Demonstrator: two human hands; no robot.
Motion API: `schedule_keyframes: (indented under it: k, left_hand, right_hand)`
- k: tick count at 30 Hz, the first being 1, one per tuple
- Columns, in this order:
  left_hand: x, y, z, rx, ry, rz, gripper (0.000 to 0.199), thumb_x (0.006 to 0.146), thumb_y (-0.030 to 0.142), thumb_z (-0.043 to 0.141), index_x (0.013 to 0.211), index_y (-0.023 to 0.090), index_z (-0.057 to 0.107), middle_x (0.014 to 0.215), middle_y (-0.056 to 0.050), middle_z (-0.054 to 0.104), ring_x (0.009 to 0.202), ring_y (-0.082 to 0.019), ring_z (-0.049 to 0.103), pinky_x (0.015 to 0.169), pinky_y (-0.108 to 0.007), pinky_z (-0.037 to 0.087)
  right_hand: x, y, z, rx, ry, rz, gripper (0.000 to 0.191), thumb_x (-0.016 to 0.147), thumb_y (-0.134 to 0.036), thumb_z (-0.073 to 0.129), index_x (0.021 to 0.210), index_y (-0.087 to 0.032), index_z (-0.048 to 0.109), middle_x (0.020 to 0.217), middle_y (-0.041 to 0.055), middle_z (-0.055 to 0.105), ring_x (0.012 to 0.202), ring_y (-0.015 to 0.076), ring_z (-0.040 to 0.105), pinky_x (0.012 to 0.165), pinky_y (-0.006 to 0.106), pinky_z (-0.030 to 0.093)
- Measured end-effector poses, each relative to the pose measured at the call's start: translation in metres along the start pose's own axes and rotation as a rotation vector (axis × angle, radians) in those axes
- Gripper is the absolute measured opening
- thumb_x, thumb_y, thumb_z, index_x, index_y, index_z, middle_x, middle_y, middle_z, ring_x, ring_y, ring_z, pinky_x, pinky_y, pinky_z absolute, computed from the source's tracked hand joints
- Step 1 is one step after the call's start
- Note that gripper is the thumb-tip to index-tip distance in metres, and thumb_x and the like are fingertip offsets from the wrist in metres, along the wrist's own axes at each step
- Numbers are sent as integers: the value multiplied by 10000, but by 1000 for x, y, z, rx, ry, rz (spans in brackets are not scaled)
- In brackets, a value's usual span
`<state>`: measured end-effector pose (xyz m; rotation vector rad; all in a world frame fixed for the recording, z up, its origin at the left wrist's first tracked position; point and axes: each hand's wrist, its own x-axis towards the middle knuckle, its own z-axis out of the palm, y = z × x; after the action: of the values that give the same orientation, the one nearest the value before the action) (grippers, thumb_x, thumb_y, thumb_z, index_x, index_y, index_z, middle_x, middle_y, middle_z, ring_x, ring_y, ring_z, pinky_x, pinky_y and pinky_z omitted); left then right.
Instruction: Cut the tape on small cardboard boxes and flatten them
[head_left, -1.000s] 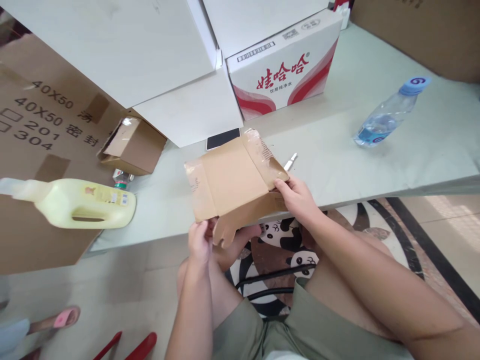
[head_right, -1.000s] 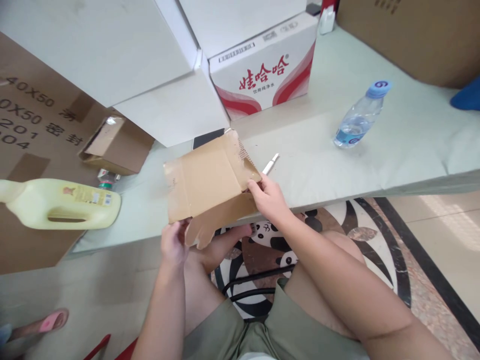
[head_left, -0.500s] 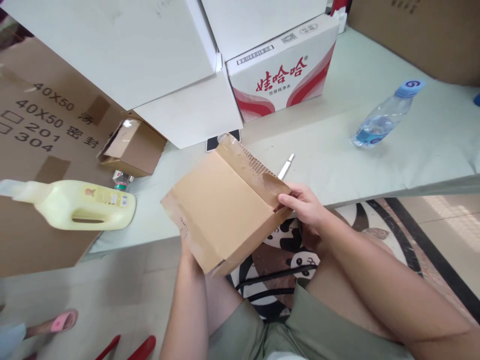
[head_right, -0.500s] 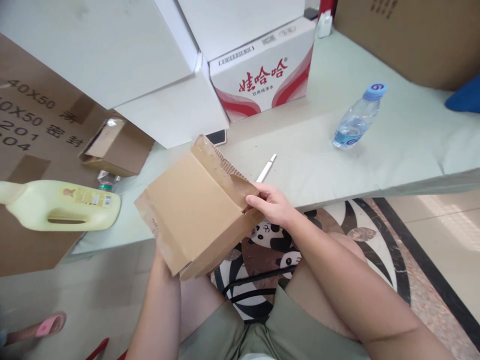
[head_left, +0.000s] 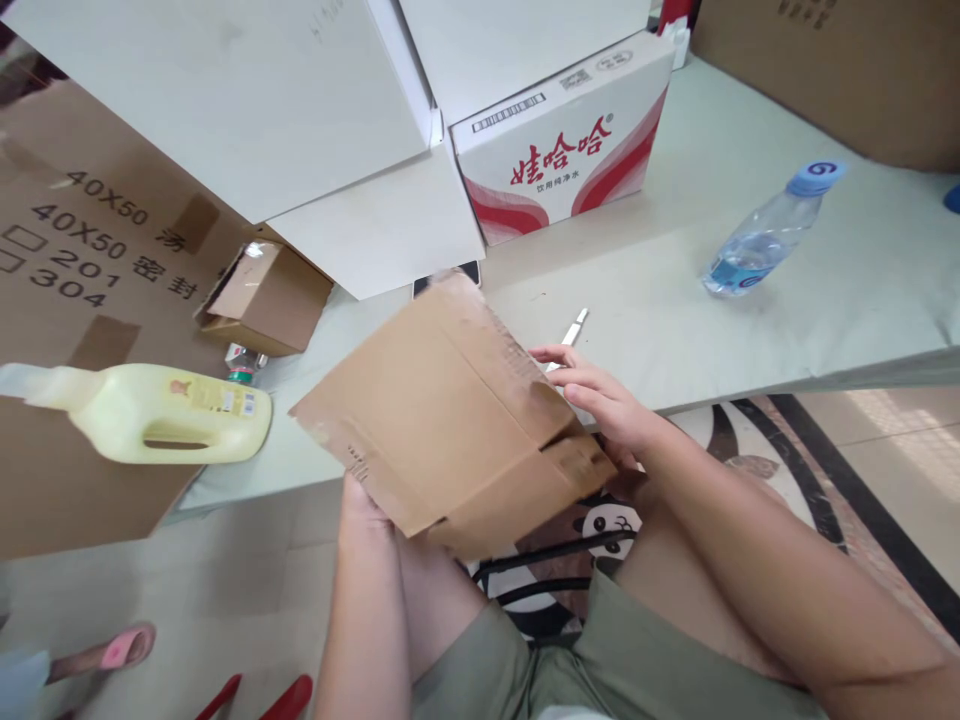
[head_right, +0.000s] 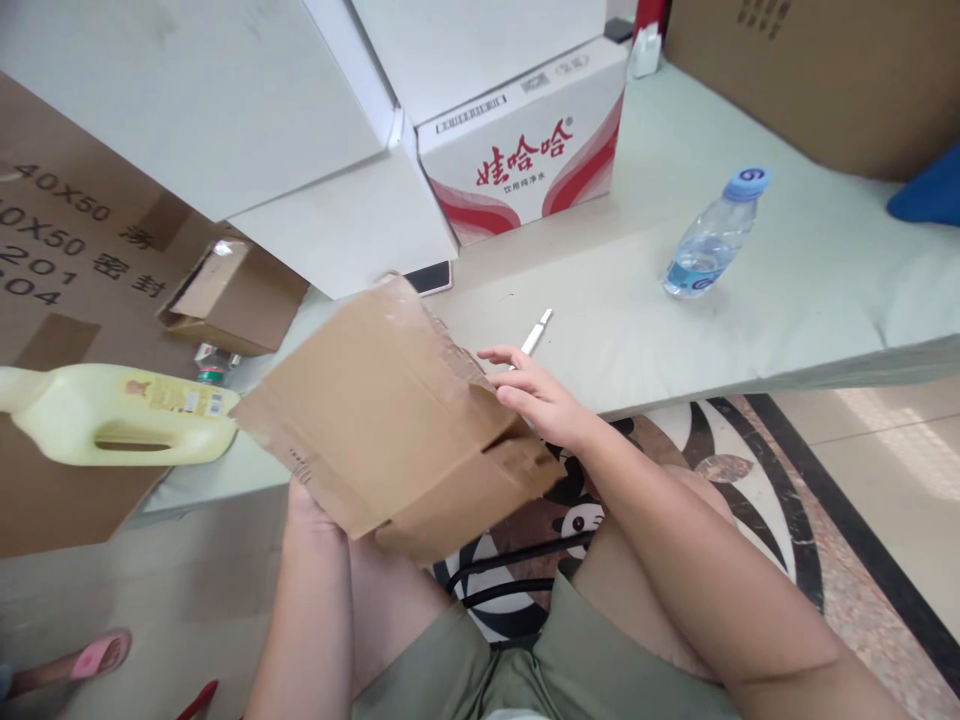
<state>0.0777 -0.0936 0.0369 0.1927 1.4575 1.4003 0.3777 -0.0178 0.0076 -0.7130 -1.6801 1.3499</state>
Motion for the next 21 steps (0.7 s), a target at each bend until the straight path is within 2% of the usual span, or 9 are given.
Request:
schedule_keyframes:
  k: [3,5,8,10,12,15,18,19,21]
  left_hand:
    - [-2,-11,-3,106,-51,-173,230,776,406,714,825,180,720,770,-82,774,653,-281,727,624,-460,628]
    - [1,-17,-5,135,-90,-199,240,796,407,697,845,174,722,801,-101,775,676,-289,734,655,-474,630]
    - [10,-19,-7,98,-128,-105,278,845,457,627,896,203,726,864,-98,777,780,-295,750,733,-477,631]
    - [14,-16,-6,34,-108,9,281,853,471,612,924,226,728,881,-83,777,835,-291,751,756,-458,630]
    - [16,-11,-5,-16,-73,89,259,848,461,627,936,240,730,869,-59,774,852,-271,748,768,-421,629]
    - [15,-6,-4,-65,-75,151,295,865,477,612,983,237,735,935,-55,782,952,-252,740,854,-399,613]
    - [14,-8,-11,-124,-131,207,486,859,627,539,1057,226,729,1059,-83,776,1092,-276,708,939,-438,583]
    - [15,-11,-14,-116,-142,207,515,839,648,552,1073,224,726,1076,-89,774,1102,-285,706,944,-445,581]
    - [18,-16,-20,-42,-142,186,448,792,561,673,1078,220,722,1076,-90,775,1075,-286,717,937,-432,585]
  right_hand:
    - [-1,-1,3,53,-80,35,548,911,-694,488,978,-220,754,1330,110,614,1335,319,519,1116,517,419]
    - [-1,-2,5,99,-49,94,501,916,-644,521,1151,-244,710,1292,94,659,1258,311,587,1053,509,480]
    - [-1,-2,2,130,105,154,582,905,-538,574,1424,-280,515,1341,87,643,1271,282,584,1025,467,507]
    - [0,-3,-2,154,140,233,671,881,-484,609,1491,-281,415,1274,89,673,1174,256,641,947,422,551]
    - [1,-5,-6,184,74,356,622,867,-444,627,1438,-257,465,1098,70,722,961,223,701,797,366,584]
    - [3,-9,-4,193,-44,477,305,836,-378,649,1085,-203,659,882,35,723,753,177,681,650,294,554]
    - [6,-10,2,191,19,482,120,793,-309,655,817,-191,658,771,7,695,667,145,638,584,248,511]
    - [7,-9,4,202,54,477,106,778,-296,660,803,-193,658,762,0,691,658,139,631,578,240,504]
    - [9,-8,5,249,95,484,128,770,-307,667,834,-196,671,796,2,703,687,140,641,603,238,511]
